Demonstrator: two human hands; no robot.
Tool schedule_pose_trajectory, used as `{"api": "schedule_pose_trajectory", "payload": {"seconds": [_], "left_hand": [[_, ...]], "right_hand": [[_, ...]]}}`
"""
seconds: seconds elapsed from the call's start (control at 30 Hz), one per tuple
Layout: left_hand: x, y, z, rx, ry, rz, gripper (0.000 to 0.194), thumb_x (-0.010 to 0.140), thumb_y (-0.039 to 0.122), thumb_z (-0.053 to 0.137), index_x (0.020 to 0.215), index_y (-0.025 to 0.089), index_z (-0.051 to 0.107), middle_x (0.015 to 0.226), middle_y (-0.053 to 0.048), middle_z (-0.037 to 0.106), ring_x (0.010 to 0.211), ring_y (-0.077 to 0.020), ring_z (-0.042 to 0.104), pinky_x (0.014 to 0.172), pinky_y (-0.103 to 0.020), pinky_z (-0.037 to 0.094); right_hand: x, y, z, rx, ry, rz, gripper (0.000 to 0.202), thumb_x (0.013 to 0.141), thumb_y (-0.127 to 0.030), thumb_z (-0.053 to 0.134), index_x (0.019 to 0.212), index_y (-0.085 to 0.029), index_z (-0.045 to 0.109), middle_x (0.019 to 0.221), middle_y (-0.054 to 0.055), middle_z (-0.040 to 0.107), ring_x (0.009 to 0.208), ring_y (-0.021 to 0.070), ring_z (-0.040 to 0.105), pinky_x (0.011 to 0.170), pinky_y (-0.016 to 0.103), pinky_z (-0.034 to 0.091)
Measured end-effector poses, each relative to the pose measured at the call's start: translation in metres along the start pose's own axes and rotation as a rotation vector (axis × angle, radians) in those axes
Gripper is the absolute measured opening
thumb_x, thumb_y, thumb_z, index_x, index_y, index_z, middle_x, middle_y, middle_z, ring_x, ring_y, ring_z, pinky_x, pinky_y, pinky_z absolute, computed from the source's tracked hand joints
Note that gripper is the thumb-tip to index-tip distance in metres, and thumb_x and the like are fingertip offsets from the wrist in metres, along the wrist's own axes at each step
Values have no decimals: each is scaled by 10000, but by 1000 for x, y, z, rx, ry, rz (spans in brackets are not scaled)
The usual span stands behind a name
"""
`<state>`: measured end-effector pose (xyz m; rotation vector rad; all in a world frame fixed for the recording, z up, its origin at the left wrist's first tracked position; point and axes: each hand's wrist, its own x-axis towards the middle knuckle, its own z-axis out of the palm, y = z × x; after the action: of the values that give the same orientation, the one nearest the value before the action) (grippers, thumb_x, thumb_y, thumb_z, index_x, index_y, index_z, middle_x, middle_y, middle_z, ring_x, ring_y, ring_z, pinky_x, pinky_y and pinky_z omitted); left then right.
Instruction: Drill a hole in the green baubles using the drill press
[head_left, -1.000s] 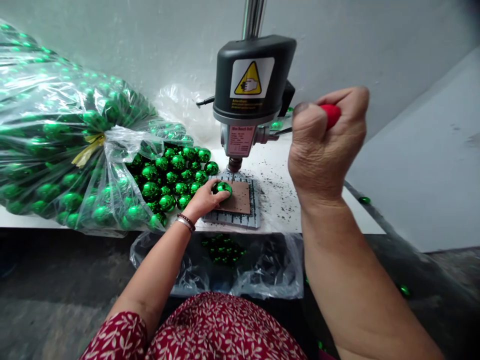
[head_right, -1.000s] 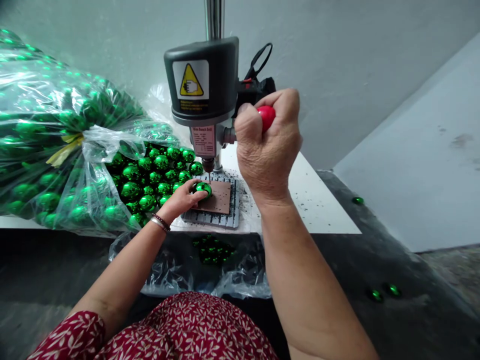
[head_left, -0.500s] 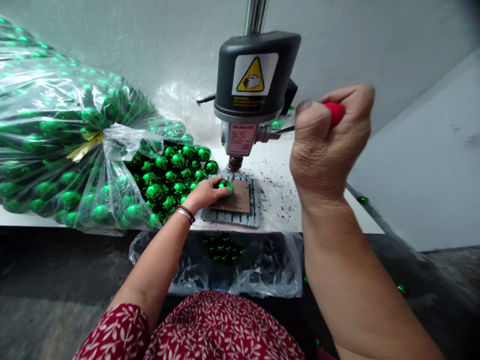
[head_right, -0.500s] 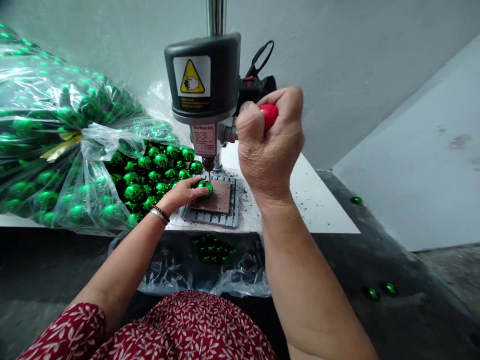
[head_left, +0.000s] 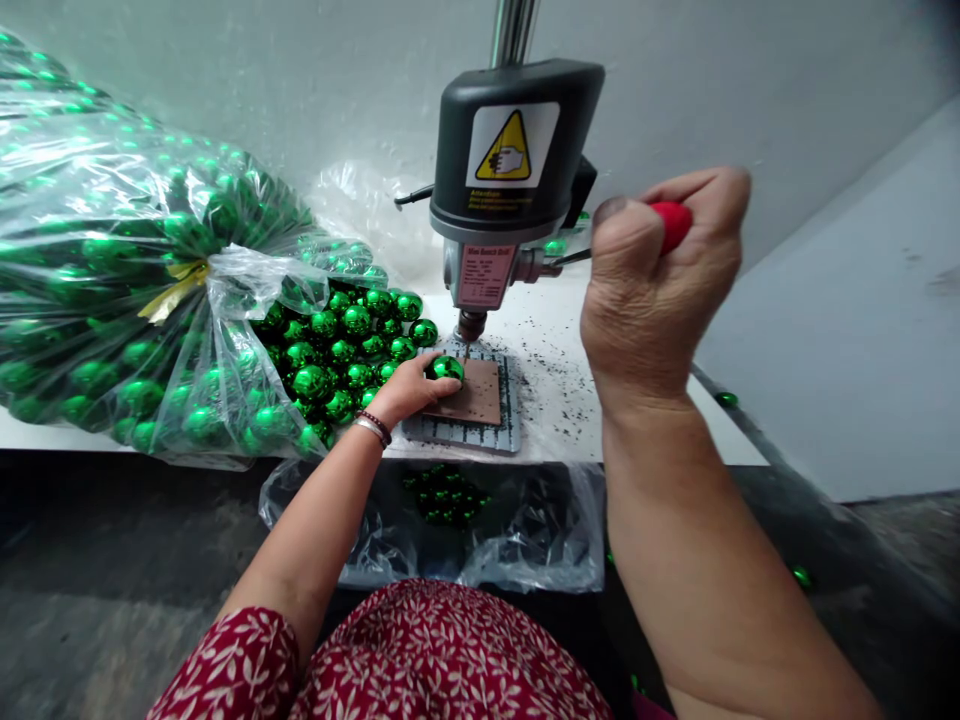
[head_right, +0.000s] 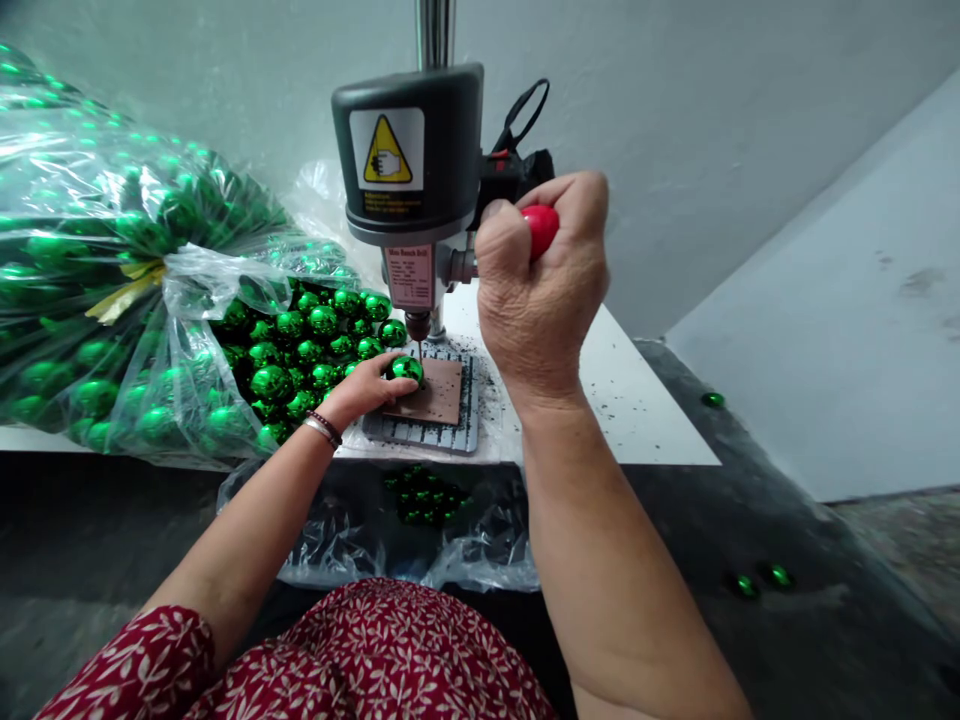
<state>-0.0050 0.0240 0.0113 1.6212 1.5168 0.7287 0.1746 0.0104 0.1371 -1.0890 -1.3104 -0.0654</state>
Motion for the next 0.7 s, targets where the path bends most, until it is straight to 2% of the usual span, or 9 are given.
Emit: {"api": "schedule_pose_trajectory", "payload": {"seconds": [0.13, 0.27, 0.4, 0.57, 0.7], "left_hand": [[-2, -9, -2, -206, -48, -62, 565, 768, 369, 634, 1288, 170, 534, 707, 29, 586, 528, -79, 504, 534, -210, 413], [3, -16, -4, -243, -66, -69, 642, 774, 395, 654, 1344, 169, 465, 659, 36, 565, 532, -83, 520, 522, -200, 402], [8, -22, -1, -252, -44, -43, 635, 784, 416, 661, 1341, 178, 473, 626, 34, 563, 528, -89, 522, 518, -200, 399], [5, -15, 2, -207, -8, -30, 618, 815, 421, 618, 1360, 165, 479, 581, 33, 551, 524, -100, 515, 489, -194, 371], [3, -5, 3, -153, -1, -63, 647, 797, 395, 624, 1379, 160, 468, 598, 27, 576, 515, -107, 523, 502, -211, 390]], "right_hand": [[1, -2, 1, 19, -1, 6, 174, 854, -275, 442, 791, -127, 377, 756, -40, 389, 705, -22, 378, 744, 170, 379], [6, -6, 2, 53, -7, 51, 164, 837, -239, 453, 766, -130, 353, 723, -59, 321, 672, -39, 320, 717, 136, 318], [21, -13, 3, 33, -64, 143, 207, 853, -205, 452, 720, -149, 304, 664, -63, 282, 630, -22, 265, 685, 150, 278], [57, -17, 11, -137, -167, 230, 316, 889, -242, 432, 659, -165, 229, 633, -53, 244, 631, 14, 174, 680, 207, 220], [76, -14, 18, -217, -220, 280, 300, 902, -275, 400, 660, -154, 271, 648, -48, 279, 642, 21, 140, 711, 222, 209]]}}
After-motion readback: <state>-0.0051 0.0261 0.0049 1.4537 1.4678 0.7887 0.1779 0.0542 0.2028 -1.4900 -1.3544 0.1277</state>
